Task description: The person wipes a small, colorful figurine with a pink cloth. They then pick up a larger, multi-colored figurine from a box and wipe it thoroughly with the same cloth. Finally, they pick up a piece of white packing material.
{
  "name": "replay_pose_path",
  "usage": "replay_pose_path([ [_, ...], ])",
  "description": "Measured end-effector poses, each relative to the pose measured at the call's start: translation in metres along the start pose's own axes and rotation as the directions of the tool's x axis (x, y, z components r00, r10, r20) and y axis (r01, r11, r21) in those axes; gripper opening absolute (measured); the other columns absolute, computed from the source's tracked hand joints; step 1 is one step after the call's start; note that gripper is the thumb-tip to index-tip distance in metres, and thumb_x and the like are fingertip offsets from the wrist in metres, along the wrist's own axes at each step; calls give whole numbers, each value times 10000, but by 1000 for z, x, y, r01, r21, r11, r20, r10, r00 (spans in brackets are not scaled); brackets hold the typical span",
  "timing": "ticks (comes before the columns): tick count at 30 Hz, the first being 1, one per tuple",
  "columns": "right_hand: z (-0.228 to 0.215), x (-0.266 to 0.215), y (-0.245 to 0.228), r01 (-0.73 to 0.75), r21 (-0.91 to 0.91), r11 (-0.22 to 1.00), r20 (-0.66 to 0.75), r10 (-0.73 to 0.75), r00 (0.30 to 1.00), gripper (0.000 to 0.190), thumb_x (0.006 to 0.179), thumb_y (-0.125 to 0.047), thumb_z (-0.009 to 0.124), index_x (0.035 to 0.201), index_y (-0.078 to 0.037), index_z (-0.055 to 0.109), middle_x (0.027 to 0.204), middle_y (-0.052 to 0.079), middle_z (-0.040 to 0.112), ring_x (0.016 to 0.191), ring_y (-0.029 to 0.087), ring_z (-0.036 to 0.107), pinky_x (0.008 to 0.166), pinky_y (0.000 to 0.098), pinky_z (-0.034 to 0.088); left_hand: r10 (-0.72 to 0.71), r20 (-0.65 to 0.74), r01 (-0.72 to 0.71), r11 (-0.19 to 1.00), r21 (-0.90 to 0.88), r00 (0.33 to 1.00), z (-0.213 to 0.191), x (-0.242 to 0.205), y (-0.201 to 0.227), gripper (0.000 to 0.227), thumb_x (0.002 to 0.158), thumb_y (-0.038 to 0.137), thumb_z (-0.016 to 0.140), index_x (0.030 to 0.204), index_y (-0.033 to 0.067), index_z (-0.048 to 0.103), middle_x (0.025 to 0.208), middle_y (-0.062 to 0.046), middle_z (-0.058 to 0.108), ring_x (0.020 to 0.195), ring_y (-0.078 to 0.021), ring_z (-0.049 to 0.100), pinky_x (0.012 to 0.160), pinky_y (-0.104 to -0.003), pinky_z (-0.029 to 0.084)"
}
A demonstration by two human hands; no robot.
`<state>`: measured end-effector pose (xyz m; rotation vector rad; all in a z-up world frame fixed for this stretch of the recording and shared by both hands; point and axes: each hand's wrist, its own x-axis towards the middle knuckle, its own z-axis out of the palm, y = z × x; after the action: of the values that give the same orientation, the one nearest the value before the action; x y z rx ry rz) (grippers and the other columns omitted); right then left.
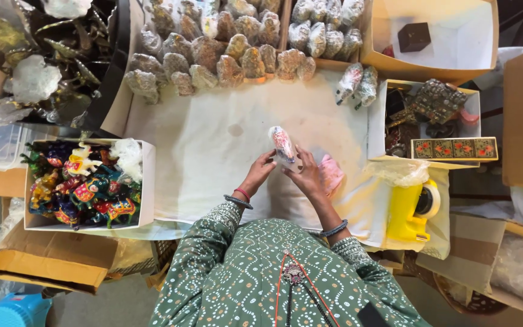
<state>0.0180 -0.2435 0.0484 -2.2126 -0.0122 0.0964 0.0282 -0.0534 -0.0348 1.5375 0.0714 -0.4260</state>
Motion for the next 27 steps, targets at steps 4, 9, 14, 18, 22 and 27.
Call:
replay_pose_path([
  [4, 9, -4, 4, -10, 38, 999, -42, 12, 999, 952, 713, -283, 914, 1521, -75, 455, 1394, 143, 561, 1240, 272, 606, 892, 391, 598, -6, -15, 6, 1000, -15, 1000, 3, 0, 5, 547, 967, 207, 616, 1487, 66, 520, 1472, -88, 565, 1272, -230, 602, 1064, -342, 484],
  [9, 29, -2, 3, 72, -10, 997, -132, -73, 989, 775, 866, -264, 832, 1521, -51, 475, 1257, 188, 647, 1115, 335, 670, 905, 428, 567, -61, -41, 61, 998, 3, 997, 7, -5, 26, 550, 985, 242, 601, 1498, 65, 512, 1457, -89, 539, 1222, -216, 602, 1037, -334, 485],
  [14, 54, 2, 27, 105, -89, 990, -246, -124, 961, 561, 881, -224, 779, 1377, -51, 584, 1169, 172, 705, 1045, 366, 694, 852, 436, 573, 31, -46, -26, 994, 107, 998, 10, 4, 10, 563, 976, 237, 627, 1485, 37, 494, 1444, -117, 546, 1202, -238, 634, 1017, -340, 507],
  [18, 58, 2, 29, 147, -145, 979, -278, -183, 943, 547, 871, -239, 782, 1350, -50, 597, 1163, 161, 714, 1045, 365, 697, 840, 436, 572, 101, -43, -87, 964, 252, 994, 5, 7, 4, 575, 964, 234, 652, 1476, 19, 503, 1413, -153, 582, 1180, -277, 660, 984, -355, 529],
  [22, 46, -1, 19, 105, -110, 988, -238, -129, 963, 587, 860, -300, 819, 1361, -79, 608, 1202, 140, 715, 1071, 336, 700, 872, 420, 572, 99, -44, -75, 925, 372, 994, 4, 2, 20, 587, 942, 220, 675, 1466, 23, 498, 1388, -165, 593, 1174, -303, 646, 911, -380, 554],
  [27, 22, -17, -4, 127, -60, 990, -264, -139, 954, 904, 774, -365, 884, 1496, -17, 464, 1350, 179, 594, 1136, 304, 655, 954, 400, 554, 213, -208, -104, 894, 436, 955, 9, -12, 50, 532, 950, 115, 595, 1464, 32, 487, 1370, -150, 611, 1127, -285, 678, 867, -372, 571],
])
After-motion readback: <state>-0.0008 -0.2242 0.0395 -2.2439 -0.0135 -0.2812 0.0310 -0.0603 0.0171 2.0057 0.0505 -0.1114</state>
